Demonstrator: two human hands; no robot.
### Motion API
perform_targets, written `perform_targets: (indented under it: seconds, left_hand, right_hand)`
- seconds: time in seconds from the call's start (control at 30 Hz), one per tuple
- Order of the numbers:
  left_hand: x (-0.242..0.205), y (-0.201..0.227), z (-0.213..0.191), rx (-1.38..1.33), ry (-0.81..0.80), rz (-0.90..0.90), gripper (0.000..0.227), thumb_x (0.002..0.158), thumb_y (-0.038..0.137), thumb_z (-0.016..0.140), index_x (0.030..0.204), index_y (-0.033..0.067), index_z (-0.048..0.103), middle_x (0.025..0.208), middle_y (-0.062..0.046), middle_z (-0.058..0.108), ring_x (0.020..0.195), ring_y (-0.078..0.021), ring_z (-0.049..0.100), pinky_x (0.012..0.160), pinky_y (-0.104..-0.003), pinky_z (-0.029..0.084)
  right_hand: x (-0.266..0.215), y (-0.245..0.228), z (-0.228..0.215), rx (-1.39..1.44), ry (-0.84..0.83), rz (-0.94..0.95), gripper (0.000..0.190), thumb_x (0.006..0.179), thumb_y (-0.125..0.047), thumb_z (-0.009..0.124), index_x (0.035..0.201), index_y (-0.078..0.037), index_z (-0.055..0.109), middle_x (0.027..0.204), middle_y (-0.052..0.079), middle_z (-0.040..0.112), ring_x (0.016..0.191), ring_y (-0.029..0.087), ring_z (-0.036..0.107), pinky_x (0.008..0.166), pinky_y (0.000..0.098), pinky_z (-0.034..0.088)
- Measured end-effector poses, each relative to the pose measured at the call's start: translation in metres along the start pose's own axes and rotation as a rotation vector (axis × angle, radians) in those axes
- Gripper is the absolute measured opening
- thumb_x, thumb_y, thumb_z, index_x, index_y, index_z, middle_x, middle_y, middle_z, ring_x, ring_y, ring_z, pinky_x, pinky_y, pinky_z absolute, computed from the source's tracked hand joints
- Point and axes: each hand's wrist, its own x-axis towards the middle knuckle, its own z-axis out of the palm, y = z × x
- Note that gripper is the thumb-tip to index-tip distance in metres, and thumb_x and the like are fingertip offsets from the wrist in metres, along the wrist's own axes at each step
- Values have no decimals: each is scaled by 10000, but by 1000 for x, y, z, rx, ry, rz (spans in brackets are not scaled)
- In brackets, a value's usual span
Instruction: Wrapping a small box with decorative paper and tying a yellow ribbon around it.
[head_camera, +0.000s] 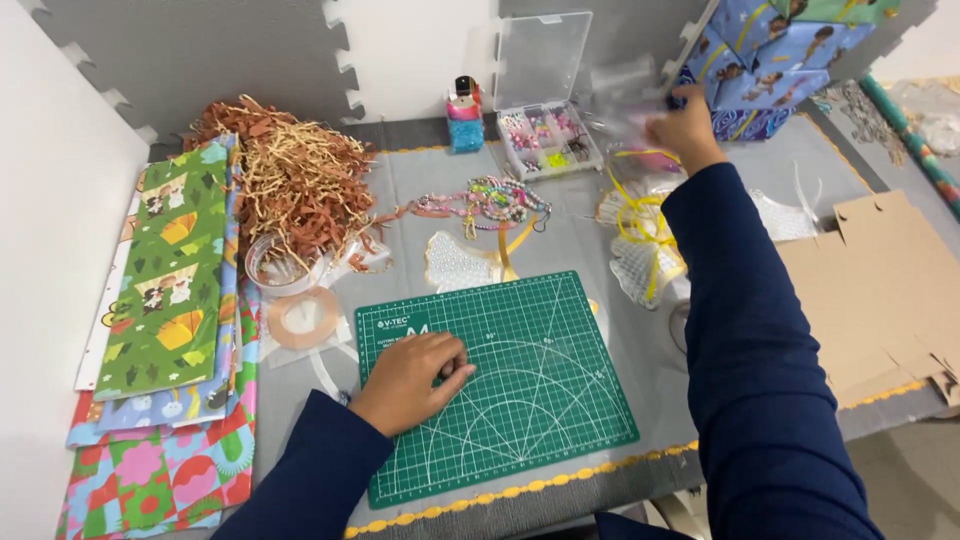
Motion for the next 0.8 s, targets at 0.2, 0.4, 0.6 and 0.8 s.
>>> perform_targets:
  seconds: [0.2,0.4,0.6,0.8]
  left_hand:
    - [1,1,0,4,-1,-22,222,1014,272,616,814,189,566,723,47,566,654,-141,541,610,-324,440]
    - [2,0,-2,-30,-11,-39,236,1019,278,602,805,190,556,710,48,551,640,-142,527,598,-325,425]
    - [1,-2,-1,-39,-9,-42,247,1018,283,610,796,190,551,706,51,547,645,-142,533,596,-325,425]
    - [2,-3,0,-48,6,-31,248,1011,274,623,791,185,551,697,46,542,628,-147,526,571,-329,415]
  right_hand:
    - [-25,-40,20,-686,114,-336,597,823,-283,691,1329,-17,519,1301,333,421,1136,537,484,948,571,412]
    - [-51,-115,54,-926,-331,-744,602,765,65,609,1299,-204,683,1390,213,470,1228,445,439,1003,589,410]
    - [-42,-109,72,-1560,-64,-1001,281,891,-201,702,1151,-289,764,1205,37,619,1056,224,612,799,357,571]
    - [-46,-146,30,-680,7,-1036,129,926,-32,875,874,-97,776,1313,163,608,1188,341,576,889,482,536]
